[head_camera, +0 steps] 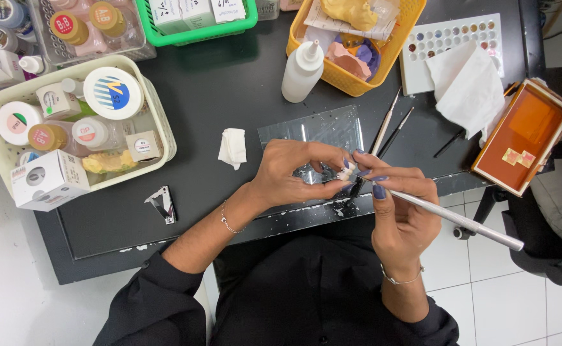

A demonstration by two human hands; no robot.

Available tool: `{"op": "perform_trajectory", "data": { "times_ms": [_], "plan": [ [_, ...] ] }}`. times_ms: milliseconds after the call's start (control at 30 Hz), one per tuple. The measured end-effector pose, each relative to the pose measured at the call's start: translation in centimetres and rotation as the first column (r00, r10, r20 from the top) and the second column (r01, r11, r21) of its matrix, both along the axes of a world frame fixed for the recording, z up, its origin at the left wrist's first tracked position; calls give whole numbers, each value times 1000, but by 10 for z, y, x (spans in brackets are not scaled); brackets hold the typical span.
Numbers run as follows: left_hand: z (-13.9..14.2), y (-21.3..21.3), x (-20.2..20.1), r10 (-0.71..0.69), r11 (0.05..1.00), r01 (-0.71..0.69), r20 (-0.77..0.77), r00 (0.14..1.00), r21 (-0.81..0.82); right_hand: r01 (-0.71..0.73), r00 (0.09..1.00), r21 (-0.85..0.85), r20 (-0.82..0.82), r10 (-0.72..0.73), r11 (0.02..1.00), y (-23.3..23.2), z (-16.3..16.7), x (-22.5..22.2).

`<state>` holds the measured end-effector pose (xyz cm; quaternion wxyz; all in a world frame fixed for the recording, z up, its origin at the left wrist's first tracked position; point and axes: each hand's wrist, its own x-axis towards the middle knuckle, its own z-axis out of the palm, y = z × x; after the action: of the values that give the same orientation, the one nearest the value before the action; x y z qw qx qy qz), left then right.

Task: The person holds a small denture tooth component in one hand and uses a fine brush to apply white ceramic powder onto it, dipping the brush and mixing material on a glass slab. They wipe the brush on a tissue, add liquid from a squeeze bottle, and continue building up material on the component.

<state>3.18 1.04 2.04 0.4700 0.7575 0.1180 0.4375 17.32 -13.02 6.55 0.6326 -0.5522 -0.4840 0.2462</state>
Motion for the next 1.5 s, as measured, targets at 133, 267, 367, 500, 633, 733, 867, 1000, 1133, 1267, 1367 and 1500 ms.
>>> {"op": "perform_trajectory", "data": {
  "times_ms": [133, 267, 367, 500, 633, 733, 867, 1000, 1133, 1267, 1367, 1500],
  "plan": [
    [0, 0, 0, 7, 1000, -7, 3, 1000, 1, 5, 1000, 3, -4, -5, 1000, 0, 0, 0],
    [2, 0, 0, 16, 1000, -16, 3, 1000, 5, 2, 1000, 0, 3, -2, 1000, 0, 1, -1],
    [2, 0, -1, 11, 1000, -11, 6, 1000, 5, -3, 1000, -2, -5, 3, 1000, 0, 1, -1],
    [2, 0, 0, -4, 1000, 4, 5, 1000, -8, -4, 1000, 4, 3, 4, 1000, 0, 0, 0],
    [2, 0, -1, -2, 1000, 2, 4, 1000, -9, -2, 1000, 2, -14, 2, 1000, 0, 0, 0],
    [1, -1, 0, -1, 1000, 1, 6, 1000, -10, -4, 1000, -7, -6, 4, 1000, -1, 0, 0],
    [2, 0, 1, -13, 1000, 14, 19, 1000, -7, 3, 1000, -8, 2, -3, 1000, -1, 0, 2],
    [4, -1, -1, 1, 1000, -1, 2, 1000, -7, 15, 999, 23, -31, -14, 1000, -1, 0, 2],
    [5, -1, 0, 9, 1000, -9, 11, 1000, 0, 20, 1000, 24, -8, -20, 1000, 0, -1, 1],
    [6, -1, -1, 8, 1000, -8, 5, 1000, 6, 20, 1000, 25, 4, -20, 999, 1, -1, 0],
    [5, -1, -1, 17, 1000, -18, 7, 1000, 16, 31, 999, 29, 9, -31, 999, 2, -3, 0],
    [4, -1, -1, 14, 1000, -14, 8, 1000, 11, 37, 999, 38, 1, -37, 999, 2, -5, 1]
  ]
}}
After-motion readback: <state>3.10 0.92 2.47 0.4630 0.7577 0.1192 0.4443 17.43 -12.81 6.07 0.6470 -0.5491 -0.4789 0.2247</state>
